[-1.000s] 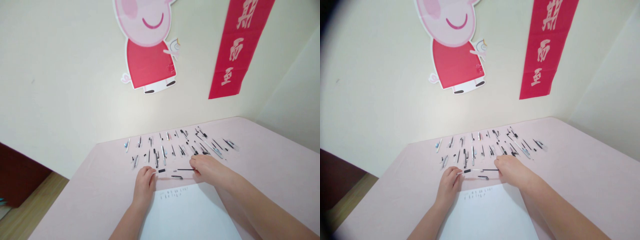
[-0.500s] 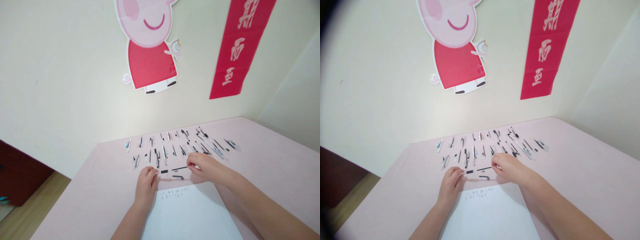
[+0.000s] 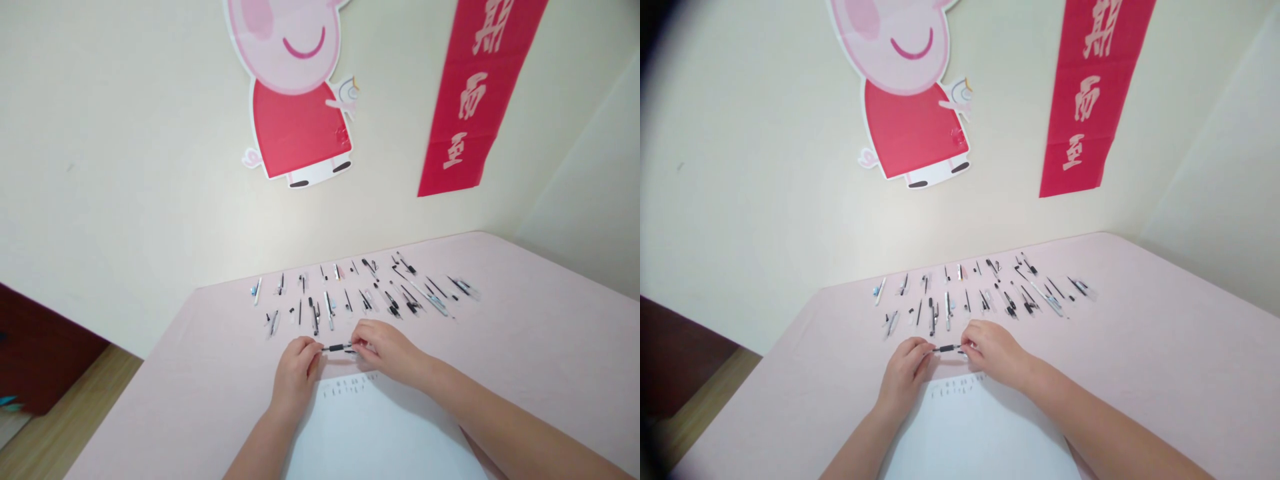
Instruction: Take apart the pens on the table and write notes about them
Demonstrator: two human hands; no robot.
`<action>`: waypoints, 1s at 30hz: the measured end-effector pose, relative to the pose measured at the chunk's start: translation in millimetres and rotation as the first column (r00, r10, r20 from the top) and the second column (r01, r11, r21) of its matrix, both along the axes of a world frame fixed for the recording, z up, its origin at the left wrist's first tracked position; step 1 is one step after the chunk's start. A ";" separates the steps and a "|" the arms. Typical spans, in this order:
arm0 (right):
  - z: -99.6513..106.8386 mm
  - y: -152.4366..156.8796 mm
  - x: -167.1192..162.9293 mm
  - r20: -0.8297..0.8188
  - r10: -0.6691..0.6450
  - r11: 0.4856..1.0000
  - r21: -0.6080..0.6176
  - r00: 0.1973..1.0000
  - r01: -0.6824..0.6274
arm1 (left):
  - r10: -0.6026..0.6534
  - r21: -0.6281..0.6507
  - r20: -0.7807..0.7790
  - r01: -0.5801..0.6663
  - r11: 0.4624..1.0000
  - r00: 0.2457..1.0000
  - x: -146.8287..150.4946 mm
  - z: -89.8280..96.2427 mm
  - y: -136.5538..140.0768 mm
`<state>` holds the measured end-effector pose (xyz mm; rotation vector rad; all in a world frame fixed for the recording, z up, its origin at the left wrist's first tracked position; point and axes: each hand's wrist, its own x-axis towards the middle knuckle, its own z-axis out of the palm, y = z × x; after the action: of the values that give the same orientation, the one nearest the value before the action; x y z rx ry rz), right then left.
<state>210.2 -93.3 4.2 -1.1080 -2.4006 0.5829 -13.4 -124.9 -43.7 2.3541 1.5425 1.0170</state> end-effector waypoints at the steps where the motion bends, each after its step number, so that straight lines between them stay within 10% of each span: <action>1: -1.0 -0.2 -0.1 0.007 -0.001 1.000 -0.004 1.000 0.001 | 0.000 0.004 -0.002 0.000 1.000 1.000 -0.2 -0.4 0.2; 30: -52.9 26.0 5.2 -0.001 -0.013 0.990 0.142 1.000 0.013 | 0.019 -0.003 0.003 -0.019 1.000 1.000 -1.2 -6.2 1.2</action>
<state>215.3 -67.3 -48.7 -1.0621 -2.3912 0.4010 -14.6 -123.7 -49.8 2.3395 1.5666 1.0213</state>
